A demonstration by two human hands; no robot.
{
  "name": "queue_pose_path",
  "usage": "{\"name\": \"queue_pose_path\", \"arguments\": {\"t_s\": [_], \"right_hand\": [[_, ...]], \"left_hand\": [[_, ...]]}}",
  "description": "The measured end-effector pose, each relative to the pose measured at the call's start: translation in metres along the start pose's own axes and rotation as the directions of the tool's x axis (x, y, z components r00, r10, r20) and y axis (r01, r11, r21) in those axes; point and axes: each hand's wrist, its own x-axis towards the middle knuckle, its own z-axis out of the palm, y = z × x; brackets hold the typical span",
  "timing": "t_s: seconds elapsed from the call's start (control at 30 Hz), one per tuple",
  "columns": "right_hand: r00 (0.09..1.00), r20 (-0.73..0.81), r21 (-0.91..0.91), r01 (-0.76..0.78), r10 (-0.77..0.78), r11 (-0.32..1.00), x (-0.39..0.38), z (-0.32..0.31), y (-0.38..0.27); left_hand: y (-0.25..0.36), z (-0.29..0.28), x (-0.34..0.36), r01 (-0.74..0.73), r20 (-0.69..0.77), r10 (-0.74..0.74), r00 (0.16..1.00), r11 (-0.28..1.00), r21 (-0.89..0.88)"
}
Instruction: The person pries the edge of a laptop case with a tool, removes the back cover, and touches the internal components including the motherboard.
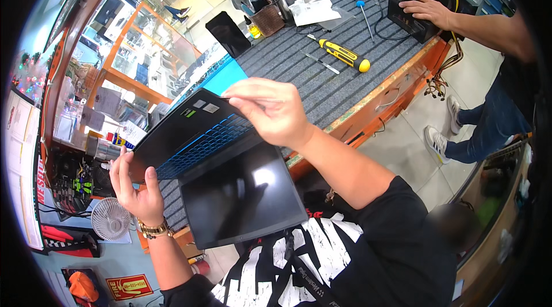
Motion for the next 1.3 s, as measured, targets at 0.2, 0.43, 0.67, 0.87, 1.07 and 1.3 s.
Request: {"name": "queue_pose_path", "arguments": {"t_s": [0.2, 0.43, 0.67, 0.87, 1.07, 1.3], "right_hand": [[0.971, 0.142, 0.211, -0.222, 0.194, 0.952, 0.007, -0.012, -0.001], [0.997, 0.050, 0.131, -0.066, 0.060, 0.989, 0.000, -0.002, -0.005], [0.982, -0.089, -0.204, 0.149, -0.170, 0.968, -0.008, 0.015, -0.013], [0.987, 0.036, 0.084, -0.160, 0.158, 0.983, -0.002, -0.006, -0.002], [0.888, 0.342, 0.124, -0.368, 0.308, 0.922, 0.027, -0.026, 0.003], [0.896, 0.370, 0.102, -0.304, 0.248, 0.947, 0.036, -0.030, 0.002]], "left_hand": [[-0.001, -0.002, -0.002, 0.003, -0.001, -0.003, 1.000, 1.000, -0.021], [0.007, -0.003, 0.003, -0.043, 0.019, 0.042, 0.999, 0.999, 0.033], [0.002, -0.002, -0.002, 0.007, -0.016, -0.007, 1.000, 1.000, -0.020], [0.002, 0.000, 0.000, -0.001, 0.001, 0.001, 1.000, 1.000, -0.009], [0.005, -0.005, 0.001, -0.038, -0.001, 0.038, 0.999, 0.999, 0.012], [0.003, -0.002, -0.001, -0.017, -0.005, 0.017, 1.000, 1.000, 0.002]]}}
